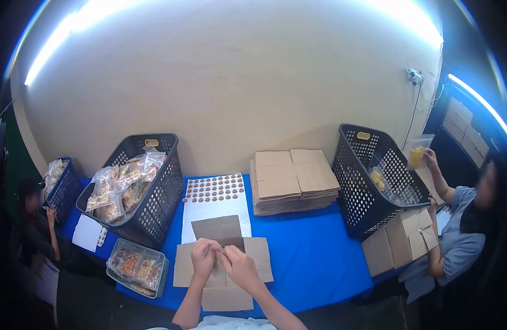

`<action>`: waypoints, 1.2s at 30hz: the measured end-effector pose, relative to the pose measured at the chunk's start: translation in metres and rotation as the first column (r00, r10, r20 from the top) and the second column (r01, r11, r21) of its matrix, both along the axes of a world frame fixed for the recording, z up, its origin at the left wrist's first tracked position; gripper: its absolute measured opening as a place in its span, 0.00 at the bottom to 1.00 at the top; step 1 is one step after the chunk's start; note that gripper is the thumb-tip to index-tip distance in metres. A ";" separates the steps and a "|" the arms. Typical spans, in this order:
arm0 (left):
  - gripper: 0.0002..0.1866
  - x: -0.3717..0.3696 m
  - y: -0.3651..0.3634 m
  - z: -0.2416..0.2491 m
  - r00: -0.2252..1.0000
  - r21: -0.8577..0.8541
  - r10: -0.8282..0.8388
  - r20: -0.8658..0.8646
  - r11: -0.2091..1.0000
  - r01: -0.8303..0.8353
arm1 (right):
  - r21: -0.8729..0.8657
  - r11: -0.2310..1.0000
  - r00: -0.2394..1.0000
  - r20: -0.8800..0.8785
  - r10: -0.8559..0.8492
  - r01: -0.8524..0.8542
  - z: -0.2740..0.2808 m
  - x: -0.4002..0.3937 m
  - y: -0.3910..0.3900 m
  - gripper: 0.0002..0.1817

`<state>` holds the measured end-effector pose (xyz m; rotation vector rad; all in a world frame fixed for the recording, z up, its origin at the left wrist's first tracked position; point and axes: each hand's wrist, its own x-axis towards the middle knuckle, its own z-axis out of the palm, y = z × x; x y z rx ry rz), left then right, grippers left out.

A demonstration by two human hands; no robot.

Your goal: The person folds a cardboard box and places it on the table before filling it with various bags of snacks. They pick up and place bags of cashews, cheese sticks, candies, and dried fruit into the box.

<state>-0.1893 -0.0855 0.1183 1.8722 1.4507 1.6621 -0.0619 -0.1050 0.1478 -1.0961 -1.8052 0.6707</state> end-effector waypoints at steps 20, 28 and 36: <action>0.19 -0.084 -0.021 -0.018 0.958 -0.193 0.084 0.274 0.981 -0.031 | -0.510 0.801 0.867 -0.498 0.022 -0.313 -0.082 0.038 -0.029 0.08; 0.15 -0.005 -0.030 -0.041 0.900 -0.295 -0.280 0.335 0.876 0.382 | -0.366 0.929 0.954 -0.295 -0.062 -0.053 -0.065 0.042 -0.024 0.09; 0.31 0.027 -0.051 -0.008 0.916 -0.075 -0.176 -0.360 0.984 0.160 | -0.406 0.908 0.778 -0.602 -0.183 -0.100 -0.064 0.030 -0.030 0.09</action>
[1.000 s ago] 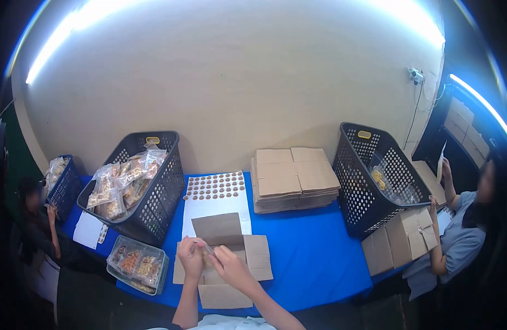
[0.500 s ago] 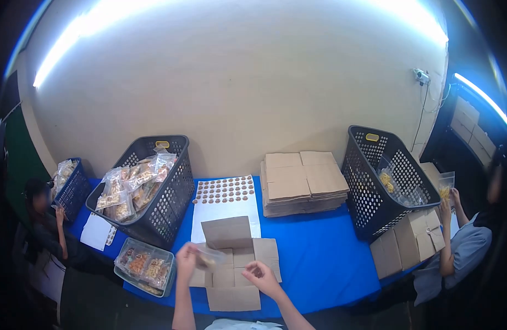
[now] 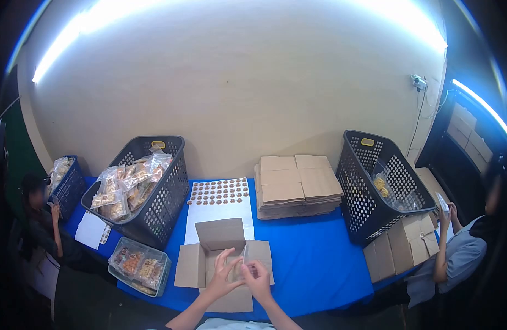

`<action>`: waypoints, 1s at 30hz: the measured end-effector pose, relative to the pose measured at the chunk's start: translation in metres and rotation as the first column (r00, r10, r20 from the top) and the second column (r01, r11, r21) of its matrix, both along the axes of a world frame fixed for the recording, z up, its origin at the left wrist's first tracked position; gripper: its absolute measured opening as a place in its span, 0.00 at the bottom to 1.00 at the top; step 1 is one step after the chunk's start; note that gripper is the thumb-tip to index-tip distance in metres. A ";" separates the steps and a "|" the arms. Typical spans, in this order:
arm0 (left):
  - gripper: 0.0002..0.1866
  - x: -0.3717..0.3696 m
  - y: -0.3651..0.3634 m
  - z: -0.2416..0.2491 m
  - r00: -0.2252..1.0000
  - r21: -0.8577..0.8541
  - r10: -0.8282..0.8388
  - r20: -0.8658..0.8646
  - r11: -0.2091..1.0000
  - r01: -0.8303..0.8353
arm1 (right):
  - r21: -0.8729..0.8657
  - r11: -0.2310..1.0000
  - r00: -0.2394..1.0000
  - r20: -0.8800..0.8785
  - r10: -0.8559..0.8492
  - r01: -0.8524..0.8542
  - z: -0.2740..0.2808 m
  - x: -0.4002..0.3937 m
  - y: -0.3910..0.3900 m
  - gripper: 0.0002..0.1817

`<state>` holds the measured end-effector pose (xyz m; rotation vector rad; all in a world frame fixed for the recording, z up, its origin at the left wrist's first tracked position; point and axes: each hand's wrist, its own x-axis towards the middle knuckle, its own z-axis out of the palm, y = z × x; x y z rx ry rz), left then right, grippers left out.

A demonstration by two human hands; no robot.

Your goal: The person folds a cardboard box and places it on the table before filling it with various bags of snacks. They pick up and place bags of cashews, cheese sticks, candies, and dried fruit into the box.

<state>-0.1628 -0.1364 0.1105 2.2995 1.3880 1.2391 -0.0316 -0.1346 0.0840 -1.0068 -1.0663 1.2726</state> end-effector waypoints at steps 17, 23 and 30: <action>0.07 -0.006 0.012 0.005 0.855 -0.274 -0.113 0.505 0.919 0.283 | 0.048 0.990 0.980 -0.137 0.141 -0.136 0.029 0.018 0.013 0.07; 0.06 -0.019 0.019 -0.004 0.912 -0.133 -0.142 0.385 0.969 0.207 | -0.069 0.987 0.974 -0.189 0.128 -0.143 0.031 0.007 0.002 0.04; 0.08 -0.043 0.016 0.017 0.886 0.006 0.226 0.406 0.968 -0.249 | 0.123 0.983 0.991 0.010 0.135 -0.135 0.030 -0.023 -0.004 0.06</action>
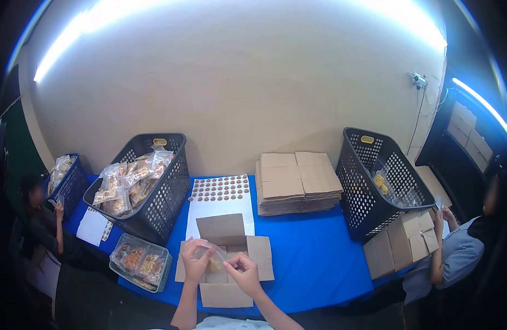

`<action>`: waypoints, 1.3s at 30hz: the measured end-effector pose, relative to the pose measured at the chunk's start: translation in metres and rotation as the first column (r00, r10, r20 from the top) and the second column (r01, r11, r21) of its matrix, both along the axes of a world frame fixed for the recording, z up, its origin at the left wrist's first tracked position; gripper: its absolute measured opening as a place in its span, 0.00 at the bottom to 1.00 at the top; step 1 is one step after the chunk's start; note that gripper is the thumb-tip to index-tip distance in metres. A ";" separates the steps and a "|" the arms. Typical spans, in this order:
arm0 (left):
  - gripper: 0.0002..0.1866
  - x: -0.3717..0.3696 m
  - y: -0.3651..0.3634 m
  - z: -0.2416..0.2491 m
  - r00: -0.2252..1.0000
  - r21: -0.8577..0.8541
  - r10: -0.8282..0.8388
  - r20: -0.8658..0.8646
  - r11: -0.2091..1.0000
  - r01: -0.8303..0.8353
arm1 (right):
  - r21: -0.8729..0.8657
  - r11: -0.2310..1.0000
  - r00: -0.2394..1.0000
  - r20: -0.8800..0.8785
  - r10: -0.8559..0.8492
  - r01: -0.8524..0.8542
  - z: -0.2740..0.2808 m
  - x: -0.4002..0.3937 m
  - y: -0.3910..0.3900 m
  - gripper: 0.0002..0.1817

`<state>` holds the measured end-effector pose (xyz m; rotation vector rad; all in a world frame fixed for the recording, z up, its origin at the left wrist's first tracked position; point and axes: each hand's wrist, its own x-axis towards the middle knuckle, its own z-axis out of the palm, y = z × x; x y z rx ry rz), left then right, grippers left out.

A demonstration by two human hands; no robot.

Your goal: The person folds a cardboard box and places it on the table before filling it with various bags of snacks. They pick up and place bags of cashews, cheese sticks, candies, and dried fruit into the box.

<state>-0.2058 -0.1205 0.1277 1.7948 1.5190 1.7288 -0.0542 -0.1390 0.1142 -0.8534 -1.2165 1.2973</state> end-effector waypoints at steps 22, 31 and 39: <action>0.14 -0.019 -0.015 -0.014 0.950 -0.151 0.098 0.295 0.987 -0.055 | 0.067 0.979 0.974 0.135 0.183 -0.193 -0.016 -0.017 -0.014 0.03; 0.17 -0.021 -0.006 -0.052 -0.177 0.430 -0.399 0.900 0.744 0.512 | -0.354 0.862 0.913 0.050 0.405 -0.363 -0.064 0.008 -0.015 0.13; 0.24 0.002 0.007 -0.080 -0.615 0.557 -0.090 0.783 0.542 0.630 | -0.366 0.631 0.730 -0.324 0.602 -0.683 -0.084 0.030 -0.013 0.10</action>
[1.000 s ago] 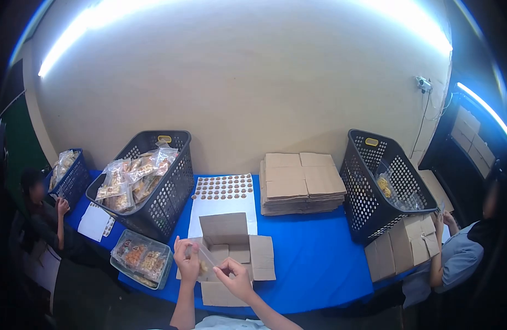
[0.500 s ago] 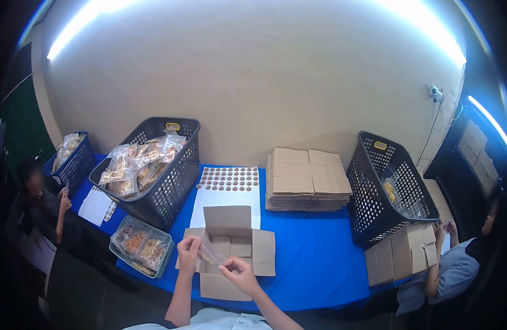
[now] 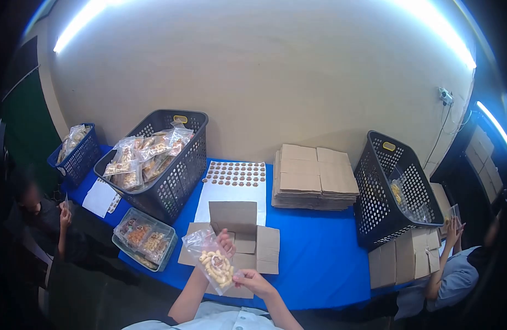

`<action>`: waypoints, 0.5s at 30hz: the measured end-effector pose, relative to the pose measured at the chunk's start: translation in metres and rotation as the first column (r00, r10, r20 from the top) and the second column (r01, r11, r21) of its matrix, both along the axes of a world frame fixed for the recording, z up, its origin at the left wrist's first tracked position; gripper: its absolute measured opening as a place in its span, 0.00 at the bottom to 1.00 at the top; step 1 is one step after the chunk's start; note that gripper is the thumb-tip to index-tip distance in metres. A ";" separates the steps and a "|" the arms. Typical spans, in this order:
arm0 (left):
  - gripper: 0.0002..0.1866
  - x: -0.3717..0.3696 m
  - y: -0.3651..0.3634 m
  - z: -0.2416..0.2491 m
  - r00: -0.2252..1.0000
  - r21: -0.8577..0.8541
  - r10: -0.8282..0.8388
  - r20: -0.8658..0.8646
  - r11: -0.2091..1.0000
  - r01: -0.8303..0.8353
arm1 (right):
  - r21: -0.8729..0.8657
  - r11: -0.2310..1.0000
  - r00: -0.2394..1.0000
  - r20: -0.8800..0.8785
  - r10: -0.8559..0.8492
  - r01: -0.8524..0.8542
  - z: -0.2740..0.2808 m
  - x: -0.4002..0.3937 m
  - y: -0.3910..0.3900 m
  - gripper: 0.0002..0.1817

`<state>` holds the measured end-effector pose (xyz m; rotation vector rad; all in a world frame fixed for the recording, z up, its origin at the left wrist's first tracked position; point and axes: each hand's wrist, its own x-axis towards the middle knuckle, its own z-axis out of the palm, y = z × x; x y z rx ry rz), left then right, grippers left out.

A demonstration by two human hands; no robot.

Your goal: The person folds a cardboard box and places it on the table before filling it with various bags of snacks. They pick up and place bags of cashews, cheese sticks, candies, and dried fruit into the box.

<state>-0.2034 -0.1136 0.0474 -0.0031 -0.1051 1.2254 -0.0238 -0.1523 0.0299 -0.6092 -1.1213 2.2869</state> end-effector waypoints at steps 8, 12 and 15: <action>0.25 0.002 -0.021 -0.005 0.469 0.000 0.090 -0.879 0.982 -0.188 | 0.182 0.934 0.906 0.245 -0.346 0.308 0.002 0.004 0.009 0.12; 0.18 -0.004 -0.025 -0.009 0.216 0.117 0.152 -0.965 0.980 -0.163 | 0.125 0.965 0.931 0.259 -0.256 0.230 0.006 0.003 0.007 0.14; 0.18 -0.002 -0.025 0.006 0.215 0.124 0.159 -0.963 0.978 -0.170 | 0.116 0.975 0.934 0.285 -0.217 0.192 0.002 0.005 0.012 0.14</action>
